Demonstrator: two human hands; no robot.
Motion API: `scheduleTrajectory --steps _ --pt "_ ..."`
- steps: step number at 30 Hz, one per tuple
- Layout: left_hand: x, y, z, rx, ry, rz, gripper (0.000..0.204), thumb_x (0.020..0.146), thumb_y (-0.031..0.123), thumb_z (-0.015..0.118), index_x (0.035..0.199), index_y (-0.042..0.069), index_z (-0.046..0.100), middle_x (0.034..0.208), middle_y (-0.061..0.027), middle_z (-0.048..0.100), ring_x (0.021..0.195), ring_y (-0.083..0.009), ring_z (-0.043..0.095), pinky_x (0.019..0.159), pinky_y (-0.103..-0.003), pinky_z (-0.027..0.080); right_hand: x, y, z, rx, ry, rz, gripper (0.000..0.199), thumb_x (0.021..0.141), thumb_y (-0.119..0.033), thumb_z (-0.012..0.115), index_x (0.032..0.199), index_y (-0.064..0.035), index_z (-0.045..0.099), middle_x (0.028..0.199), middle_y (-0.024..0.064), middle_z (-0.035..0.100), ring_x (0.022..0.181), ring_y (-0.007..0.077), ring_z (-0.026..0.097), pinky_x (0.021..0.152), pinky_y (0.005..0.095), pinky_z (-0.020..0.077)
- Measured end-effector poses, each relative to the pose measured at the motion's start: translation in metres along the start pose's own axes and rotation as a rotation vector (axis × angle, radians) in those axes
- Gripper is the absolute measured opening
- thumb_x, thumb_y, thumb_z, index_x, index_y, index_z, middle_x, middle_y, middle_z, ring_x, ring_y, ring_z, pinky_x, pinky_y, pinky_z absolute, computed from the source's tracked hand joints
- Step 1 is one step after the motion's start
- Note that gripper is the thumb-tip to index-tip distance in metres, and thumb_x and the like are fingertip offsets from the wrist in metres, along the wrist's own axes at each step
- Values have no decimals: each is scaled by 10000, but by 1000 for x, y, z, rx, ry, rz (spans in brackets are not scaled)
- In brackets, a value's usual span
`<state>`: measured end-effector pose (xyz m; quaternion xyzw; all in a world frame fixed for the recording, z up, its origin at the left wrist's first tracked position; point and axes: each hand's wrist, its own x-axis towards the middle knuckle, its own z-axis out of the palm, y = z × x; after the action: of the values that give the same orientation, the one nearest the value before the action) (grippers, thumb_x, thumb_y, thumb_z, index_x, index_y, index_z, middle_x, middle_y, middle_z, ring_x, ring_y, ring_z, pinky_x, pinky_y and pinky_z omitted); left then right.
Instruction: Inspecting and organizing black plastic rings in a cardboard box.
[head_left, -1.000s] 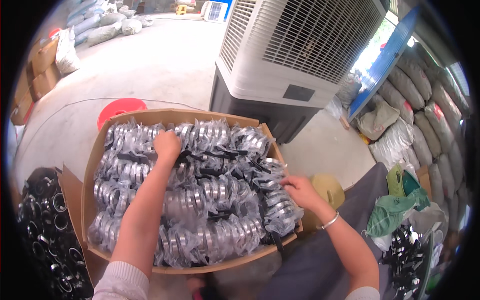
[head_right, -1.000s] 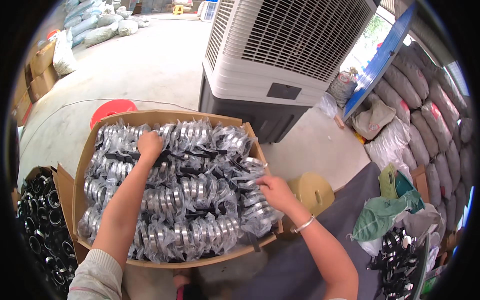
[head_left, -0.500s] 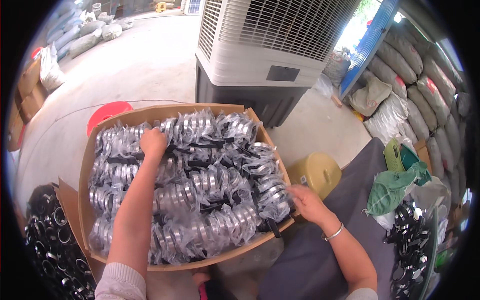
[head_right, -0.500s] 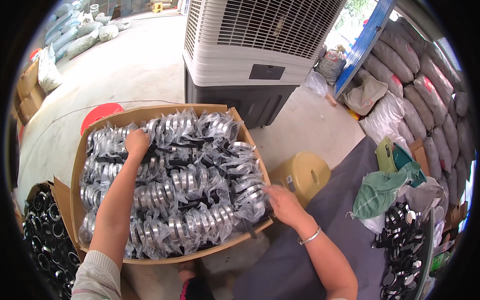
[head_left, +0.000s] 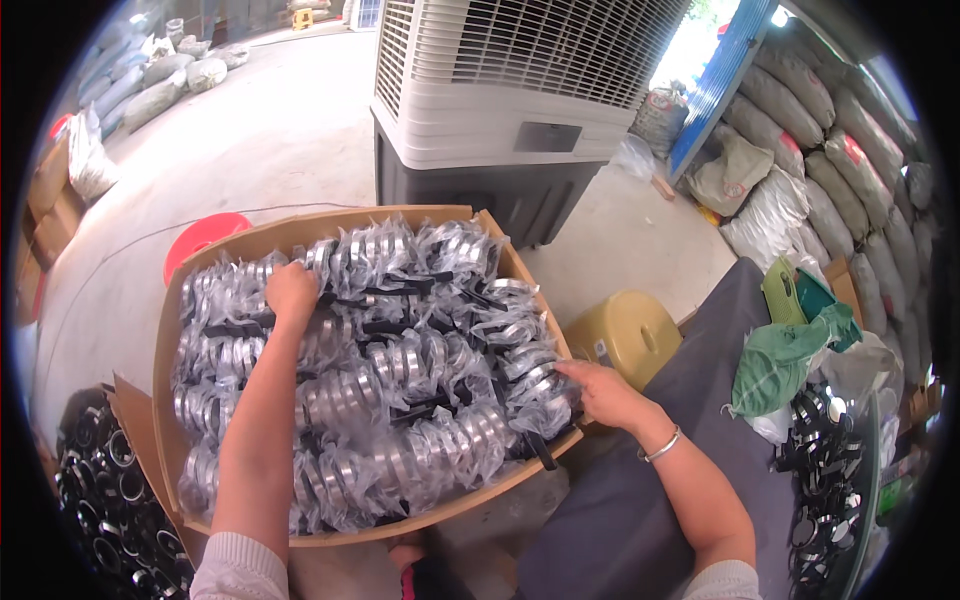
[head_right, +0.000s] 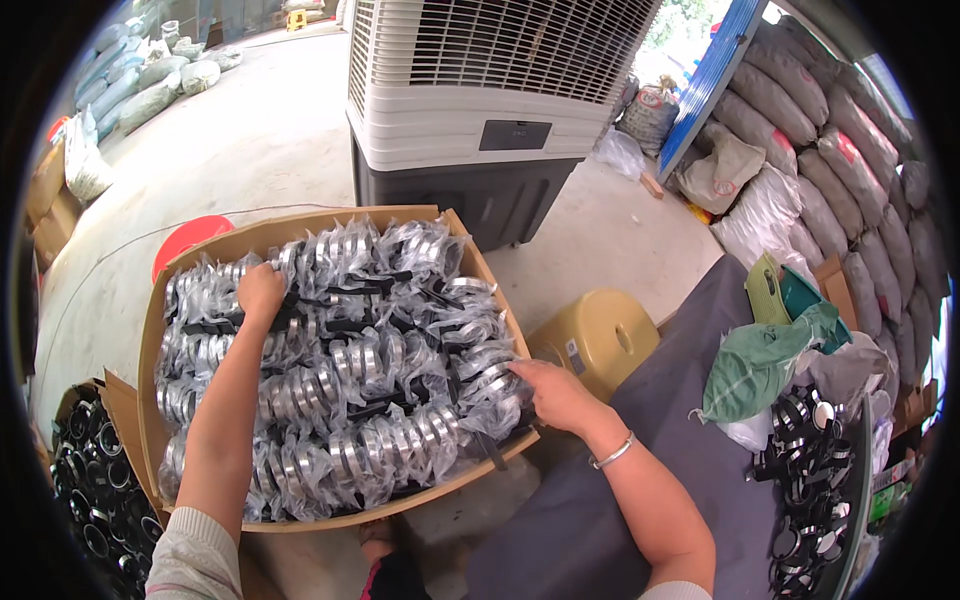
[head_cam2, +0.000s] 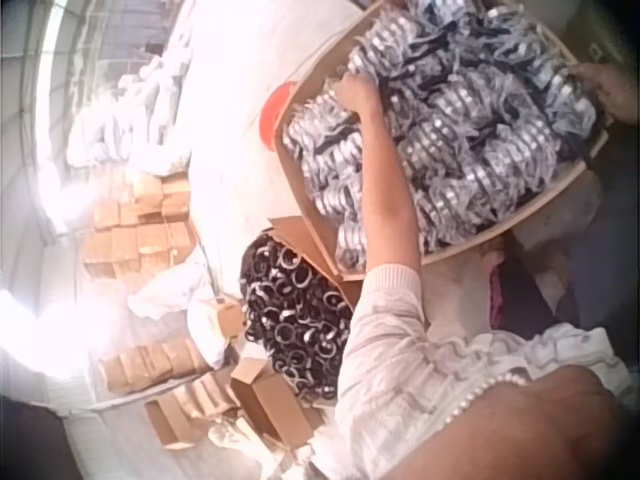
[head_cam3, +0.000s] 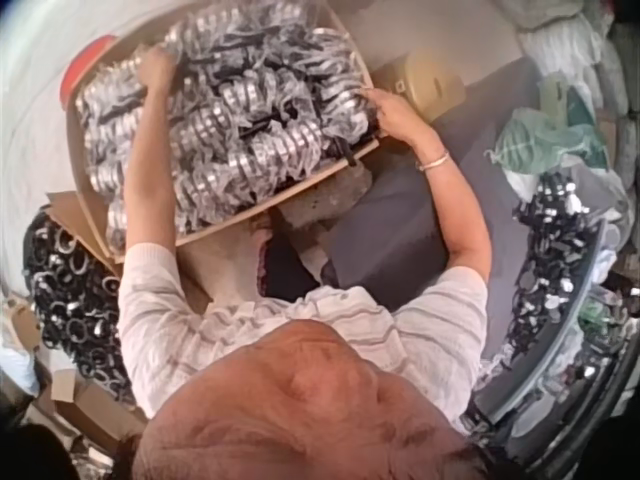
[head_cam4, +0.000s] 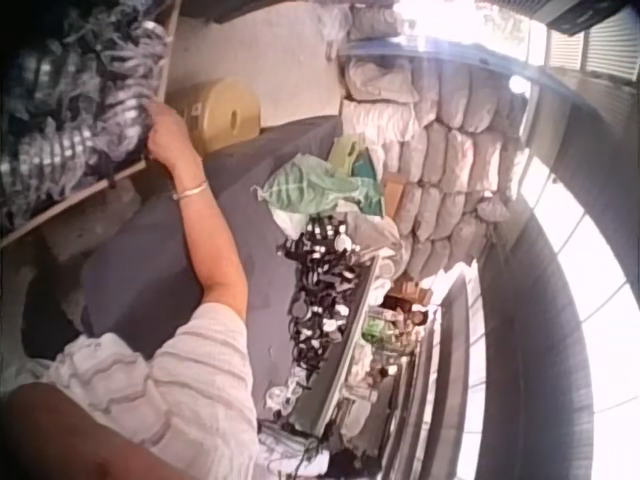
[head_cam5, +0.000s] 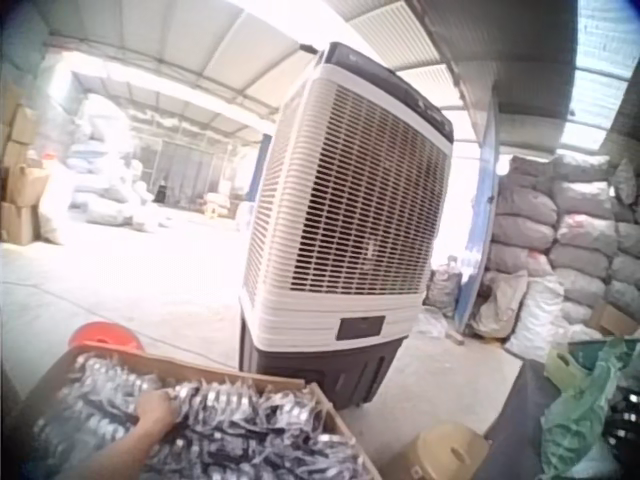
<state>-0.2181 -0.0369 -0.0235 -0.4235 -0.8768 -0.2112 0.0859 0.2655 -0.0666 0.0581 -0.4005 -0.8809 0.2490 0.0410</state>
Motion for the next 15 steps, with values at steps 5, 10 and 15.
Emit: scheduleTrajectory --steps 5,10,15 --pt "-2 0 -2 14 2 9 263 784 233 559 846 14 690 960 -239 612 852 -392 627 749 -463 512 14 4 -2 -27 29 51 524 760 111 400 1268 4 478 1298 204 502 1206 341 478 1027 371 376" --pt "0 0 2 8 -5 11 261 785 230 560 850 12 688 961 -239 610 854 -391 626 750 -464 512 21 17 7 -125 60 39 528 757 73 450 1276 -23 474 1291 230 491 1223 387 436 1018 403 376" --pt "-3 3 -3 14 7 12 257 779 221 558 851 12 689 962 -241 612 862 -392 627 751 -468 512 23 17 4 -112 -6 17 575 755 74 441 1309 -81 458 1306 267 462 1257 403 400 1028 426 363"
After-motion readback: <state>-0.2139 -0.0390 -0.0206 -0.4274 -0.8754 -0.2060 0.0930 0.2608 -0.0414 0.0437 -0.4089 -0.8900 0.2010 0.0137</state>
